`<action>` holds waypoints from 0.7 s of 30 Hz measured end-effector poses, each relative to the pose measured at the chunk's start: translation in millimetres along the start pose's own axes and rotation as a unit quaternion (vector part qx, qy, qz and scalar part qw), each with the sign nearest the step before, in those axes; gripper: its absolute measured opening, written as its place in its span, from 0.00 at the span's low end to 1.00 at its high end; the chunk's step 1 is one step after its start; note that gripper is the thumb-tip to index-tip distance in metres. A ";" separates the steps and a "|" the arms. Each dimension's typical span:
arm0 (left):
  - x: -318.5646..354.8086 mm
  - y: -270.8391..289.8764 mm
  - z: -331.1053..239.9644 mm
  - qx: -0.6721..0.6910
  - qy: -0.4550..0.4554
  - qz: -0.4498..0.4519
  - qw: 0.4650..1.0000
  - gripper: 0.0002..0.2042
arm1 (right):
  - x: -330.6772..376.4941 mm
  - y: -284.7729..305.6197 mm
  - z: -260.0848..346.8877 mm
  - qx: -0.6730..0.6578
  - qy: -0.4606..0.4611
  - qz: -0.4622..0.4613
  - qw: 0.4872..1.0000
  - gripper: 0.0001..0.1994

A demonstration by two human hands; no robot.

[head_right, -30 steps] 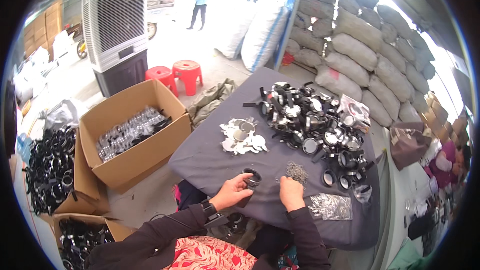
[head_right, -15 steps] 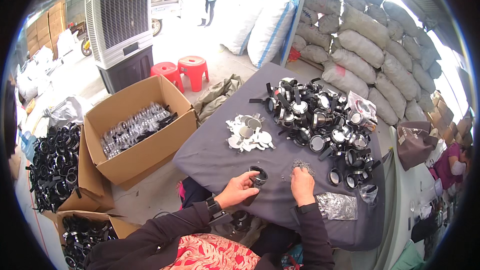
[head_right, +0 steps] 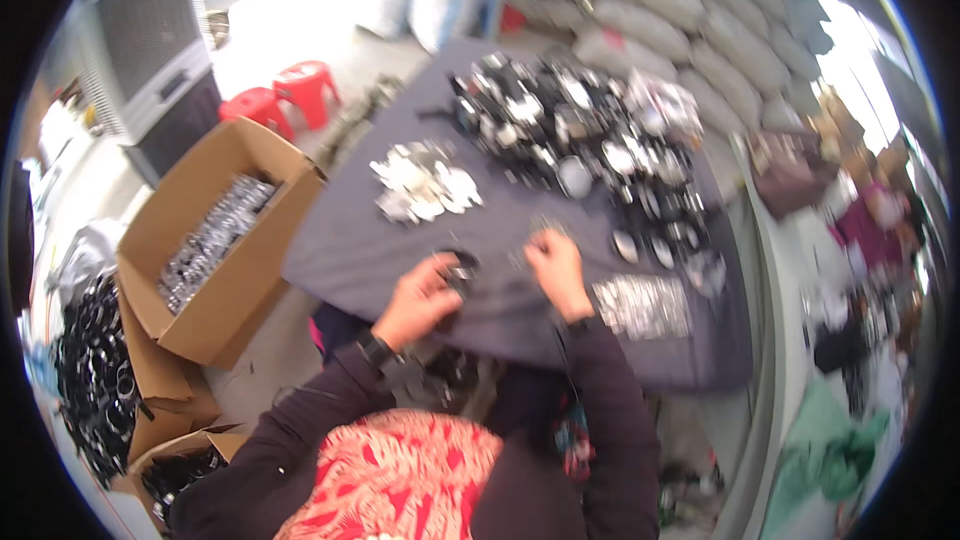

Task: Assembling small mechanical components for respirators or gas masks.

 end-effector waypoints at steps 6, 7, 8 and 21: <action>-4.3 -2.8 8.7 -0.001 0.016 -0.007 1.000 0.27 | 10.1 -1.2 6.9 -0.186 -0.166 0.005 0.968 0.02; -4.2 -4.2 9.7 -0.009 0.017 -0.002 1.000 0.27 | 12.9 0.3 5.7 -0.186 -0.167 0.004 0.968 0.02; -2.3 -4.2 10.9 -0.017 0.018 0.001 1.000 0.28 | 16.8 0.1 4.2 -0.169 -0.165 0.020 0.972 0.02; -6.1 2.9 2.7 -0.012 0.006 -0.007 1.000 0.28 | -40.4 -28.3 19.1 0.154 0.045 0.104 0.982 0.07</action>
Point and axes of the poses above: each hand's wrist, its own x-axis away from the middle knuckle, its own y-axis out of the back of the hand, z = x × y, the point moved 2 cm from there along -x, towards the middle knuckle, and after that the axes turned 11 degrees about y, right-handed, at the moved point
